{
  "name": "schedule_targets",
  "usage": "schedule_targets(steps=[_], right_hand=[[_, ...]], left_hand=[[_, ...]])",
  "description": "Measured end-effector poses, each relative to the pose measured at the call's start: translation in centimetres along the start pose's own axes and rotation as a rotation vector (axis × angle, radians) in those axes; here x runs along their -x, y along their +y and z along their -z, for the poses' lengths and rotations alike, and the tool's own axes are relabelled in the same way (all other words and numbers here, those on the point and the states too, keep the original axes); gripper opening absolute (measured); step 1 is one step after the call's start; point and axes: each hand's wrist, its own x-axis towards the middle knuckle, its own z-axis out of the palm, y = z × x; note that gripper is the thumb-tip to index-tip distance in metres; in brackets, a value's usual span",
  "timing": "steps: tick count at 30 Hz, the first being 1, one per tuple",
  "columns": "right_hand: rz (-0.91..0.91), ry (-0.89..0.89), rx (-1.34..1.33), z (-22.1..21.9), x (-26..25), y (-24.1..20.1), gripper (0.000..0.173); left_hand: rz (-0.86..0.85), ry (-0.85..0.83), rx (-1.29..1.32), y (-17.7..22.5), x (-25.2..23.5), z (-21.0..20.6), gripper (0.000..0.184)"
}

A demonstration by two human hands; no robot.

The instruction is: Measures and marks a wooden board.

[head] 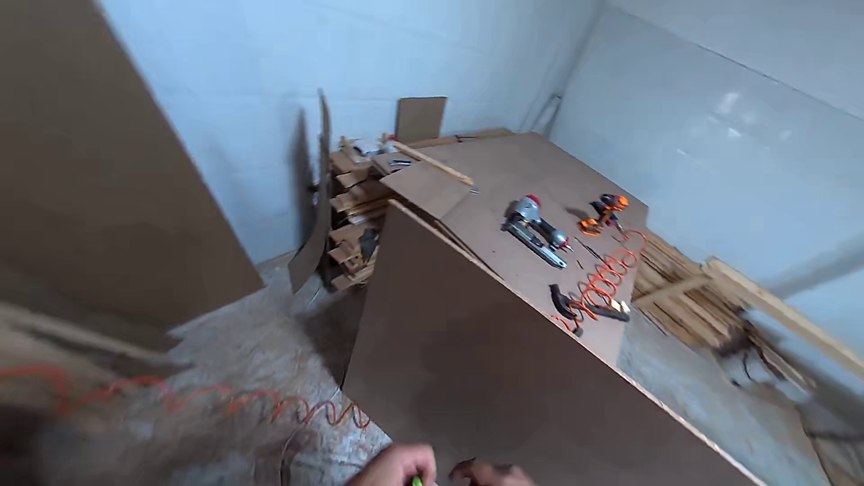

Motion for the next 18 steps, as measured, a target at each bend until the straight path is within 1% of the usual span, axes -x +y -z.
schedule_targets(steps=[1,2,4,6,7,8,9,10,11,13,15,18], right_hand=[[-0.009,-0.07,0.138,3.2,0.3,-0.5,0.047],[-0.009,-0.118,0.282,6.8,0.5,-1.2,0.039],[0.016,-0.155,0.556,14.6,0.1,-3.6,0.028],[0.076,-0.148,0.788,21.2,-1.7,-6.8,0.023],[0.107,-0.147,0.892,23.8,-3.3,-8.8,0.021],[0.092,-0.175,0.986,25.6,-5.2,-11.2,0.019],[0.05,-0.217,1.075,26.8,-7.3,-14.0,0.019],[0.023,-0.245,1.153,27.4,-9.5,-16.7,0.019],[0.026,-0.257,1.22,27.5,-11.7,-19.3,0.018],[0.036,-0.269,1.314,27.2,-16.2,-23.3,0.017],[0.001,-0.306,1.367,26.3,-20.2,-26.2,0.017],[-0.083,-0.385,1.431,25.1,-24.9,-28.8,0.017]], left_hand=[[-0.026,0.174,0.08,-1.4,0.6,1.1,0.018],[-0.023,0.355,0.143,-2.9,1.2,2.5,0.021],[0.085,0.67,0.241,-5.7,2.3,5.5,0.026],[0.212,0.923,0.393,-9.1,2.6,7.5,0.016],[0.247,1.038,0.477,-11.0,2.5,8.1,0.009],[0.291,1.153,0.548,-13.3,2.2,8.5,0.005],[0.349,1.249,0.601,-15.6,1.7,8.9,0.006],[0.418,1.309,0.614,-17.8,1.0,9.1,0.009],[0.49,1.326,0.601,-19.7,0.3,9.3,0.015],[0.589,1.293,0.544,-23.2,-1.7,9.9,0.028],[0.643,1.248,0.479,-25.7,-4.0,10.8,0.03],[0.762,1.095,0.393,-27.1,-6.8,12.8,0.038]])
